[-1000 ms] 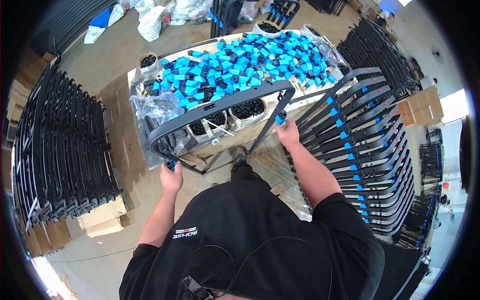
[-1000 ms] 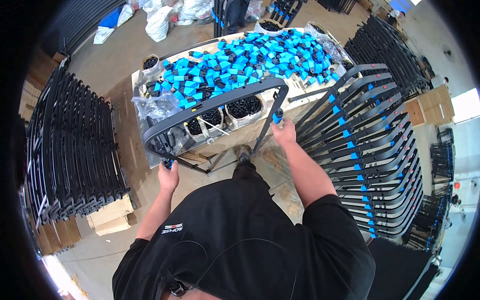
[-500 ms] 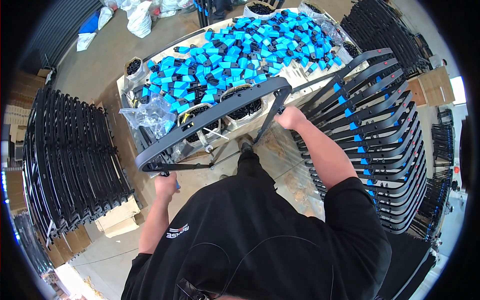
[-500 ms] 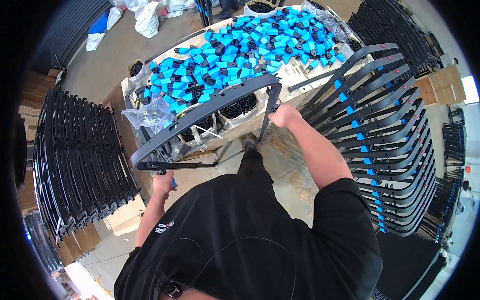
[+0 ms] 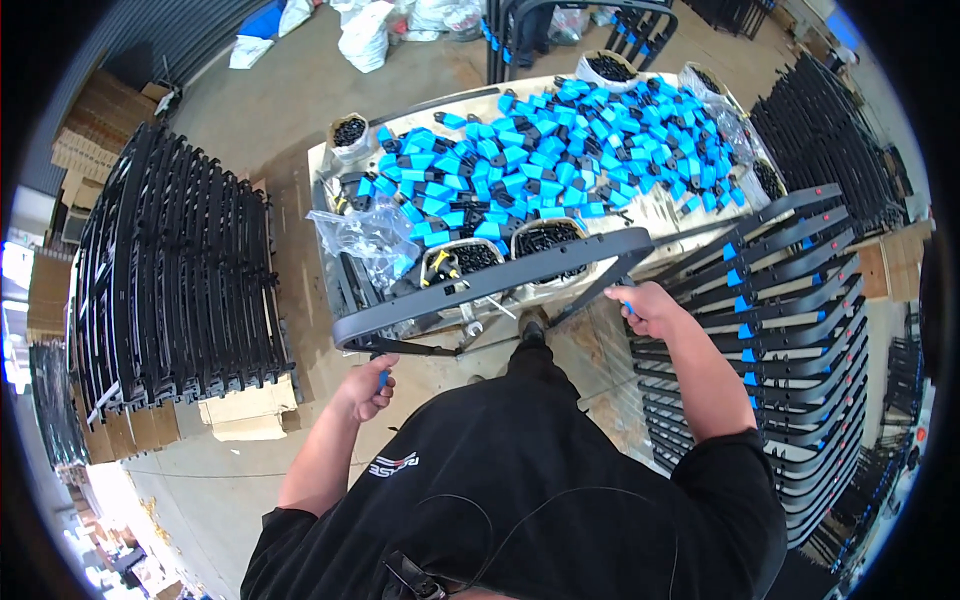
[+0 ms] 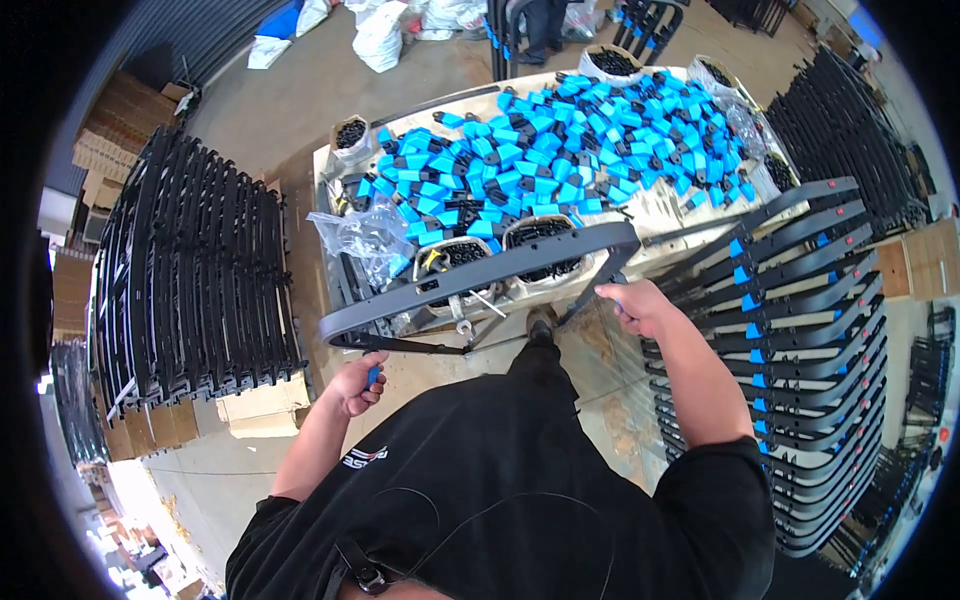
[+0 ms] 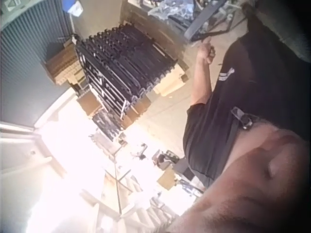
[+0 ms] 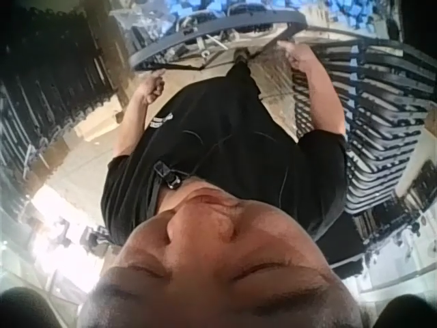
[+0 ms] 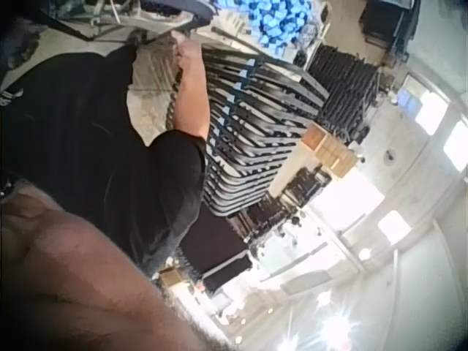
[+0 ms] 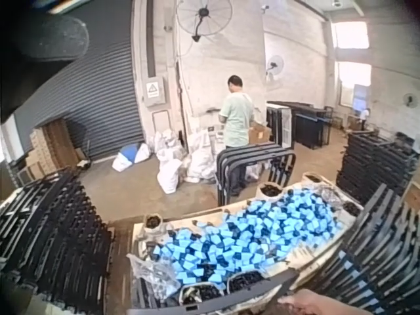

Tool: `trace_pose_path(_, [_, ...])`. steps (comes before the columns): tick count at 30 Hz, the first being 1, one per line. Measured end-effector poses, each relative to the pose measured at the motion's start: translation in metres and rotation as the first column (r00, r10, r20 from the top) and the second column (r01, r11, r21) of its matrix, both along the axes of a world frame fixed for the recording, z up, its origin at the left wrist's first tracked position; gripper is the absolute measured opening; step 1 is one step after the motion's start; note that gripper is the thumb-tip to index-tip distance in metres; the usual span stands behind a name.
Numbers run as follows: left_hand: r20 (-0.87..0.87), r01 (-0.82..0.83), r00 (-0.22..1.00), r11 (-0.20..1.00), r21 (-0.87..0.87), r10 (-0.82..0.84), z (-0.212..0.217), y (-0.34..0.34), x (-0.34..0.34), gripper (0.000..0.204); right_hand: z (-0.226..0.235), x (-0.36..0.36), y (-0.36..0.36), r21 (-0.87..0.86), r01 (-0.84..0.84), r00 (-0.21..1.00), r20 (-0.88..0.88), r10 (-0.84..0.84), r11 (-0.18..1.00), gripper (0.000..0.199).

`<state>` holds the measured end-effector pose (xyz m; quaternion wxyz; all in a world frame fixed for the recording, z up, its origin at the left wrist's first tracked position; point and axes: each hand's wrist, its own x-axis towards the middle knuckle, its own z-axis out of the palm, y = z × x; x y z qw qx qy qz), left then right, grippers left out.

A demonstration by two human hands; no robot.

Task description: The recorder is assembling metal furniture frames by attaching plastic components and tightening fasteners with a tool.

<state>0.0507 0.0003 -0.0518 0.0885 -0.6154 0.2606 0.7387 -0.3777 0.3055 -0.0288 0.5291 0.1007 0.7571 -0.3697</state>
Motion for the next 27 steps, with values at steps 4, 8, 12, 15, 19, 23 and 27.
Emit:
trace_pose_path(4, [0.032,-0.028,0.999,0.991,-0.132,0.033,-0.003,0.013,0.002,0.027,0.018,-0.003,-0.004,-0.072,0.062,0.997,0.040,-0.060,0.995,0.030])
trace_pose_path(8, [0.222,0.246,0.965,0.763,-0.597,-0.138,-0.037,0.036,0.006,0.035,-0.021,0.000,0.007,-0.104,-0.059,0.987,-0.158,0.042,0.993,0.025])
trace_pose_path(12, [0.248,0.218,0.967,0.311,-0.925,0.059,-0.080,0.053,0.004,0.061,-0.102,0.009,0.025,0.064,-0.312,0.631,-0.732,0.257,0.948,0.050])
trace_pose_path(15, [0.154,0.138,0.986,0.216,-0.967,0.058,-0.101,0.052,0.015,0.061,-0.157,0.012,0.016,-0.242,-0.175,0.551,-0.827,-0.109,0.954,0.051])
trace_pose_path(19, [0.099,0.166,0.974,0.349,-0.922,-0.202,-0.086,0.038,0.018,0.062,-0.179,-0.002,0.033,-0.244,-0.279,0.543,-0.838,-0.057,0.929,0.052])
trace_pose_path(23, [0.218,0.384,0.884,0.380,-0.842,-0.413,-0.082,0.026,0.042,0.080,-0.153,0.002,0.018,-0.333,-0.442,0.600,-0.800,-0.002,0.833,0.050])
trace_pose_path(27, [0.175,0.352,0.877,0.352,-0.867,-0.447,-0.084,0.023,0.028,0.075,-0.189,-0.004,0.017,-0.356,-0.284,0.562,-0.814,-0.146,0.890,0.032])
